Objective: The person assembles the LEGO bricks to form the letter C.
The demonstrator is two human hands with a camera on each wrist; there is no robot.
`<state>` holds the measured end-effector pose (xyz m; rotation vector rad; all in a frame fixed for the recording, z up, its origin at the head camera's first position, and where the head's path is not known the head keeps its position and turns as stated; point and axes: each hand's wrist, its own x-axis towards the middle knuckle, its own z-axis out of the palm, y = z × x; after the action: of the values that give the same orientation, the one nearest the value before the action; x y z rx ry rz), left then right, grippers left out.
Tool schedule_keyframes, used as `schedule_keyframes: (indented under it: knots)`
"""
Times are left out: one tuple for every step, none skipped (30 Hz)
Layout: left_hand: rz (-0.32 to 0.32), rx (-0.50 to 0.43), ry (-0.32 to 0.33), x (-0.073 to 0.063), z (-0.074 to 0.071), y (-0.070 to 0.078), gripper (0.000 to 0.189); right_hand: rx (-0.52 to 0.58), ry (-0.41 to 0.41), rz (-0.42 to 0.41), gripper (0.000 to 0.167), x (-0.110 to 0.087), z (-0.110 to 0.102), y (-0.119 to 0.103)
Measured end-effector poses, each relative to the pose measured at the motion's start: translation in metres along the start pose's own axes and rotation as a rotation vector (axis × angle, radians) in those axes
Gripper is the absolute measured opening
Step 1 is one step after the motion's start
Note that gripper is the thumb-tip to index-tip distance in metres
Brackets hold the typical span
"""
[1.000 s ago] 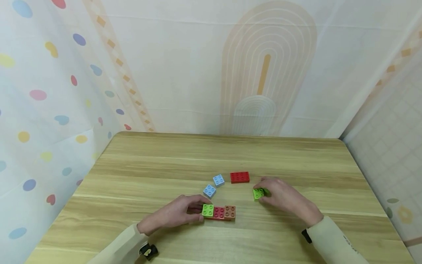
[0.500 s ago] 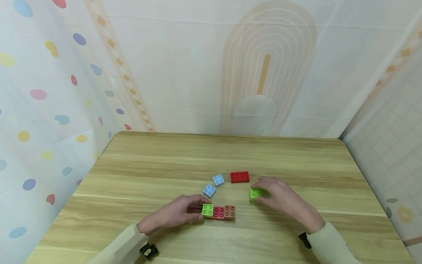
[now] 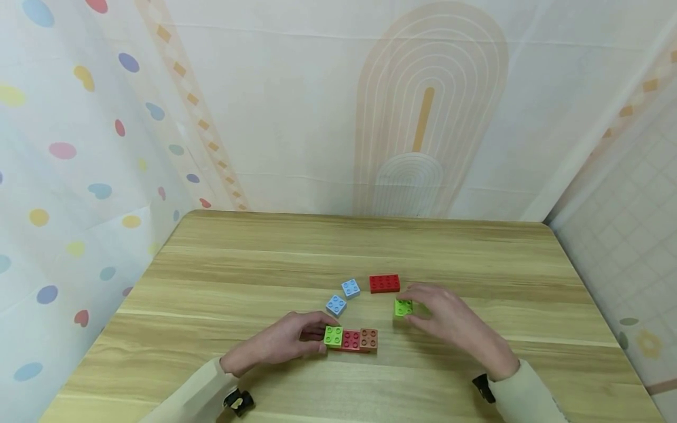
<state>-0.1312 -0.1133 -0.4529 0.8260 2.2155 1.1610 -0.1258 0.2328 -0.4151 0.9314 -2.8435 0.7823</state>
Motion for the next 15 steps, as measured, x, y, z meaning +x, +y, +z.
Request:
schedule_keyframes:
  knots:
    - [-0.001,0.0,0.0,0.0,0.0,0.0,0.038,-0.002,0.007,-0.004,0.037,0.0,0.0,-0.001]
    - [-0.002,-0.002,0.0,0.0,0.0,0.0,0.037,-0.004,0.014,-0.01,0.036,0.001,0.0,-0.002]
    - [-0.002,-0.002,0.0,0.0,0.0,0.0,0.037,-0.006,0.02,-0.014,0.036,0.001,0.0,-0.003]
    - [-0.002,-0.002,0.0,0.0,0.0,0.0,0.037,-0.006,0.025,-0.018,0.035,0.001,0.0,-0.004]
    - [-0.002,-0.002,0.0,0.0,0.0,0.0,0.037,-0.007,0.031,-0.021,0.035,0.002,0.0,-0.005]
    - [-0.002,-0.001,0.001,0.0,0.0,0.0,0.037,-0.006,0.036,-0.021,0.035,0.002,0.001,-0.006]
    - [-0.003,0.001,0.001,0.0,0.0,0.0,0.037,-0.006,0.042,-0.022,0.034,0.003,0.001,-0.007]
    - [-0.002,0.002,0.002,0.0,0.0,0.0,0.037,-0.005,0.049,-0.024,0.034,0.003,0.001,-0.008]
    - [-0.001,0.005,0.002,0.0,0.0,0.0,0.037,-0.006,0.057,-0.026,0.033,0.003,0.001,-0.009]
    - [0.0,0.006,0.002,0.0,0.0,0.0,0.037,-0.007,0.064,-0.028,0.033,0.004,0.002,-0.01]
    - [0.0,0.008,0.002,0.0,0.0,0.0,0.037,-0.008,0.072,-0.032,0.033,0.004,0.002,-0.01]
    - [0.0,0.01,0.002,0.0,0.0,0.0,0.037,-0.01,0.081,-0.038,0.033,0.004,0.002,-0.011]
    - [0.001,0.011,0.002,0.0,0.0,0.0,0.037,-0.01,0.09,-0.043,0.033,0.005,0.002,-0.012]
    - [0.001,0.012,0.001,0.0,0.0,0.0,0.038,-0.011,0.098,-0.048,0.033,0.005,0.002,-0.013]
    - [0.001,0.012,0.001,0.0,0.0,0.0,0.038,-0.011,0.105,-0.054,0.033,0.005,0.003,-0.013]
